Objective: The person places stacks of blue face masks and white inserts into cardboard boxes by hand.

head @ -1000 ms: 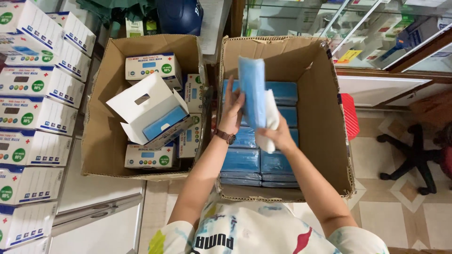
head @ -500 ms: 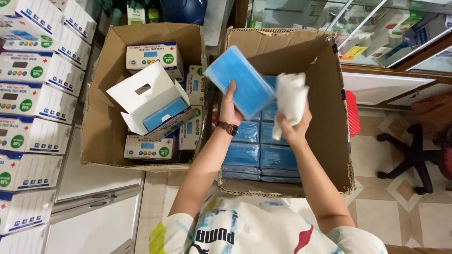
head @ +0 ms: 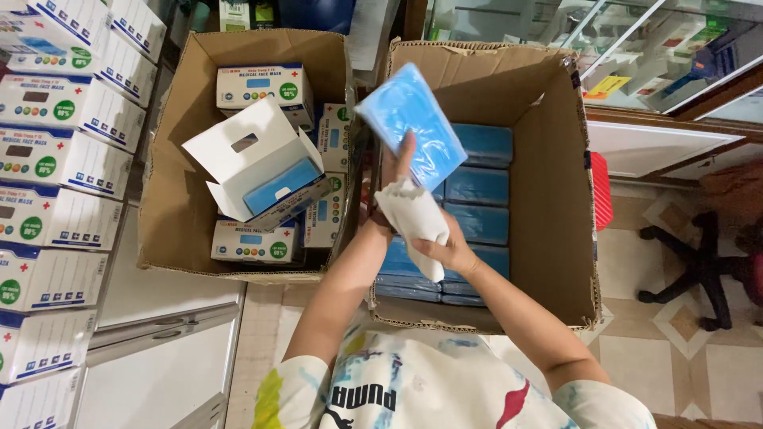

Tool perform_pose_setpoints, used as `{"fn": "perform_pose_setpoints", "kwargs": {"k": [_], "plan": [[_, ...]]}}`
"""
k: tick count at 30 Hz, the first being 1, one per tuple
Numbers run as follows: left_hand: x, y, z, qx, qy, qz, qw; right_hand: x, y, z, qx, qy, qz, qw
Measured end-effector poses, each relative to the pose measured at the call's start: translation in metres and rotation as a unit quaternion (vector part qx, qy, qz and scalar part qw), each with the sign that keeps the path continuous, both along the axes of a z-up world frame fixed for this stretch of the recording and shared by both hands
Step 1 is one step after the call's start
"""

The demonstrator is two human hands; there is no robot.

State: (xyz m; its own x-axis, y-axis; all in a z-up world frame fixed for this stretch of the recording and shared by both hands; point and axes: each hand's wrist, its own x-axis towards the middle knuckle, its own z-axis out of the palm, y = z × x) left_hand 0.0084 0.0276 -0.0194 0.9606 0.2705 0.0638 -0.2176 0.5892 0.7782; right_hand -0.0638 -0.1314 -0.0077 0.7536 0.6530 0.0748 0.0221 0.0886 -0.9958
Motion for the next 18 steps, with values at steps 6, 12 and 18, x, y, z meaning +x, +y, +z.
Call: {"fn": "perform_pose_setpoints", "kwargs": {"k": [6,12,18], "plan": [[-0.002,-0.012,0.026,0.161,-0.036,-0.031,0.986,-0.004,-0.009,-0.003,0.035,0.021,0.031,0.999],[0.009,-0.007,0.001,0.056,0.007,-0.109,0.992,0.030,-0.047,0.016,0.030,-0.052,-0.243,0.968],[0.010,-0.008,-0.022,0.012,0.024,-0.304,0.952,0.062,-0.037,0.081,-0.155,-0.420,-0.353,0.822]]}}
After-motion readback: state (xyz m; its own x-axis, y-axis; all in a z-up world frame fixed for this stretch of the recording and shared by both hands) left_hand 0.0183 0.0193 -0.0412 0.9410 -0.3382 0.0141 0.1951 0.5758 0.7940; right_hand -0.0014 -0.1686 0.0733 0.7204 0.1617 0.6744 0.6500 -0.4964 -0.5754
